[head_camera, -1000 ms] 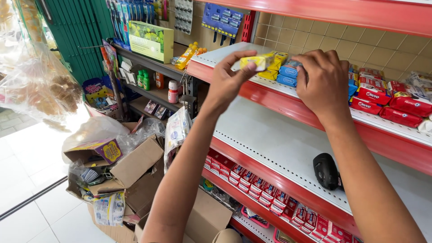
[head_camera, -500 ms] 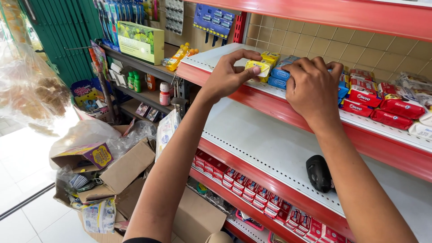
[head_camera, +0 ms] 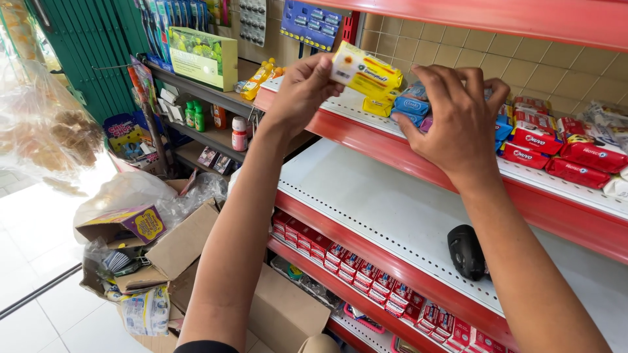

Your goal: The recorder cleans individual products with a cloth, scans them using a handheld barcode scanner, and organizes them on a shelf.

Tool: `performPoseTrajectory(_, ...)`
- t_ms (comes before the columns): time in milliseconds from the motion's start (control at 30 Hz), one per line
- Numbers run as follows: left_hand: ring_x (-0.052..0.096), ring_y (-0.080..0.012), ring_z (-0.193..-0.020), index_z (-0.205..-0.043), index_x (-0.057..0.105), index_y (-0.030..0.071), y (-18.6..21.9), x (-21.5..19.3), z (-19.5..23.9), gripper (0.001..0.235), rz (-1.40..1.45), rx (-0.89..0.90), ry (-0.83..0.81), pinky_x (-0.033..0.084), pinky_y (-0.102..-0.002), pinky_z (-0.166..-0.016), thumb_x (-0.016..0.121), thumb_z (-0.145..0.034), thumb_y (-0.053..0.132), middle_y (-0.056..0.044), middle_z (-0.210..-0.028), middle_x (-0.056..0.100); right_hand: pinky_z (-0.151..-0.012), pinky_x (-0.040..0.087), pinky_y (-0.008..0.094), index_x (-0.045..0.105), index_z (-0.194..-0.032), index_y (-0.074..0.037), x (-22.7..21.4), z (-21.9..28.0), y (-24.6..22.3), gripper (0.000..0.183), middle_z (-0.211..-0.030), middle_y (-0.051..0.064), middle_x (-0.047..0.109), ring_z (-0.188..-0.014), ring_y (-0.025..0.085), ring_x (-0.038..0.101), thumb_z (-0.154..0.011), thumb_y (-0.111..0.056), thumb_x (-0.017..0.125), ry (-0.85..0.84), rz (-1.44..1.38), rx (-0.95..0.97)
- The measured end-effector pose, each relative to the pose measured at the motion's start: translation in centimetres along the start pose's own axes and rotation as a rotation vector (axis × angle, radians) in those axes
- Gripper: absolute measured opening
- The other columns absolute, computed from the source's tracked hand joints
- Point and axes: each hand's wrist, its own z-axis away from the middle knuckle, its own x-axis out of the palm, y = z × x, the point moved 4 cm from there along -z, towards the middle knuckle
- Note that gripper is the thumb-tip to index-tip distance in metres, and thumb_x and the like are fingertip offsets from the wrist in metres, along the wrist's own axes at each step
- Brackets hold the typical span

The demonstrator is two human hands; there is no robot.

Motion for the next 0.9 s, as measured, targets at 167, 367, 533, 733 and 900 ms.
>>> performPoseTrajectory(167, 0.070, -0.0161, -0.094, -0.136, 0.054, 0.003, -1.4, 3.2, 0.2, 0.042, 0.027, -0.079, 0.014, 0.060, -0.031, -0.089, 0.057, -0.107, 0.033, -0.010, -0.109, 0.070, -0.107, 0.034, 0.047, 0.062, -0.129, -0.009, 2.1, 2.0, 1.9, 0.055, -0.114, 0.003, 0.071, -0.117, 0.025, 0.062, -0.092, -0.037, 0.091, 0.025, -0.060, -0.086)
performPoseTrajectory(367, 0.071, -0.0178, -0.113, -0.150, 0.047, 0.005, 1.3, 6.6, 1.2, 0.061, -0.330, 0.034, 0.044, 0.062, -0.034, -0.098, 0.070, -0.100, 0.033, -0.007, -0.131, 0.064, -0.099, 0.041, 0.040, 0.063, -0.130, -0.011, 1.9, 2.5, 1.7, 0.043, -0.116, 0.001, 0.067, -0.108, 0.021, 0.060, -0.099, -0.026, 0.090, 0.088, -0.031, -0.211)
performPoseTrajectory(533, 0.067, -0.0222, -0.113, -0.154, 0.041, 0.006, 3.8, 9.7, 1.7, 0.091, -0.607, 0.130, -0.003, 0.065, -0.033, -0.091, 0.086, -0.081, 0.038, -0.014, -0.134, 0.057, -0.097, 0.046, 0.034, 0.068, -0.138, -0.014, 1.6, 2.1, 1.2, 0.041, -0.120, -0.001, 0.069, -0.108, 0.020, 0.059, -0.103, -0.029, 0.085, 0.063, -0.082, -0.218)
performPoseTrajectory(733, 0.070, -0.0286, -0.127, -0.146, 0.053, 0.002, 0.8, 4.2, -1.3, 0.070, -0.768, 0.139, 0.114, 0.054, -0.040, -0.107, 0.070, -0.100, 0.051, -0.021, -0.129, 0.074, -0.100, 0.040, 0.042, 0.075, -0.121, -0.014, 2.8, 2.3, 2.1, 0.026, -0.114, -0.001, 0.075, -0.109, 0.019, 0.063, -0.099, -0.027, 0.079, -0.005, 0.035, -0.061)
performPoseTrajectory(900, 0.070, -0.0339, -0.118, -0.139, 0.054, 0.003, -0.7, 4.3, -2.4, 0.066, -0.915, -0.083, -0.060, 0.054, -0.041, -0.098, 0.058, -0.099, 0.055, -0.024, -0.125, 0.070, -0.097, 0.038, 0.044, 0.079, -0.104, -0.016, 3.2, 2.2, 2.1, 0.009, -0.106, 0.002, 0.076, -0.103, 0.021, 0.067, -0.099, -0.021, 0.074, -0.095, 0.032, 0.045)
